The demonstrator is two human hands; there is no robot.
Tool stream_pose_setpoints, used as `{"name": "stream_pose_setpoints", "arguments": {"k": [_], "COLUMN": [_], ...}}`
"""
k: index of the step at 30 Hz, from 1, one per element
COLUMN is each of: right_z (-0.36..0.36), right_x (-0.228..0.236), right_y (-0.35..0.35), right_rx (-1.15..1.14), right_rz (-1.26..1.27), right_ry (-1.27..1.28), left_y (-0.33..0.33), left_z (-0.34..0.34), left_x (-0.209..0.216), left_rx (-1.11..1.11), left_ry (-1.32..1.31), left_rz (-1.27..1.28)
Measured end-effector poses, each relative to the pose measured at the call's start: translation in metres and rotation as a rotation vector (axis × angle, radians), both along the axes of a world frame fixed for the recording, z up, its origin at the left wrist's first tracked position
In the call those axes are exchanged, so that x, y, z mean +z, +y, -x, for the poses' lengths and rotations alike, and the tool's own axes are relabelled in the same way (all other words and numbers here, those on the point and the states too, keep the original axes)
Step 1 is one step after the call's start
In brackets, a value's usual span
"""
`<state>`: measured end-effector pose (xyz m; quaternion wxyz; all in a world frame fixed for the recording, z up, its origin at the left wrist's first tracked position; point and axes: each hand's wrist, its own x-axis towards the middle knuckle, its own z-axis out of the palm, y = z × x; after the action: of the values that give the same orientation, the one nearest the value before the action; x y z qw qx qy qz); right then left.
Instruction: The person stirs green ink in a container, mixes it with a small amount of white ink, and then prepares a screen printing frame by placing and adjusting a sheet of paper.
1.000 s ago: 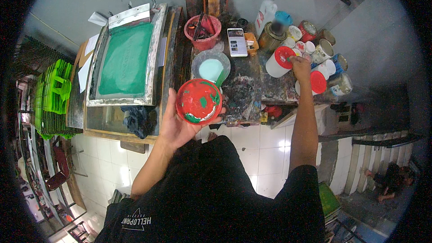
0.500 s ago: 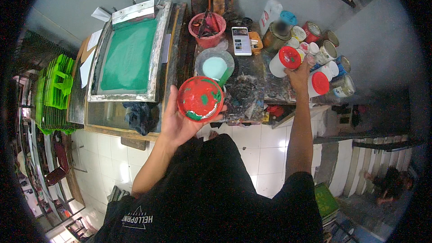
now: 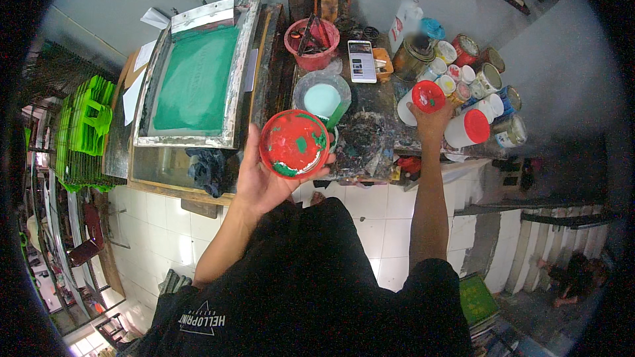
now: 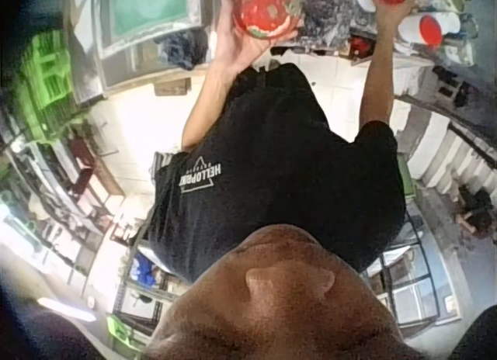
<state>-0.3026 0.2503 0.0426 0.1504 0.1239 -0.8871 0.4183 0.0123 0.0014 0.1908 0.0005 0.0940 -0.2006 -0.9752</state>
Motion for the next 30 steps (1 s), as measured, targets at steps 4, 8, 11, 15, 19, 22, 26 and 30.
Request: {"name": "stream_pose_setpoints", "arguments": {"k": [4, 8, 11, 15, 19, 22, 26, 30], "right_z": [-0.005, -0.056, -0.106, -0.135, -0.135, -0.13, -0.132, -0.138], "right_x": [-0.006, 0.062, 0.12, 0.146, 0.124, 0.088, 0.052, 0.002], "right_y": [0.024, 0.02, -0.009, -0.02, -0.007, 0.007, 0.01, 0.0], "right_rx": [0.065, -0.003, 0.226, 0.274, 0.222, 0.18, 0.196, 0.292], "right_rz": [0.109, -0.066, 0.079, 0.074, 0.205, 0.219, 0.047, -0.113], "right_ry": [0.095, 0.067, -0.011, -0.034, -0.145, -0.205, -0.302, -0.404], "left_y": [0.0, 0.0, -0.001, -0.016, -0.032, -0.039, -0.045, -0.045], "left_z": [0.004, 0.002, 0.001, -0.007, -0.023, -0.035, -0.045, -0.045], "left_x": [0.0, -0.002, -0.006, -0.008, -0.013, -0.012, -0.014, -0.013], "left_rx": [-0.033, -0.011, 0.014, 0.045, 0.143, 0.198, 0.248, 0.244], "left_ry": [0.0, -0.009, -0.044, -0.003, -0.001, -0.023, -0.042, -0.071], "left_rz": [0.002, 0.04, 0.063, 0.018, 0.031, 0.053, 0.078, 0.074]}}
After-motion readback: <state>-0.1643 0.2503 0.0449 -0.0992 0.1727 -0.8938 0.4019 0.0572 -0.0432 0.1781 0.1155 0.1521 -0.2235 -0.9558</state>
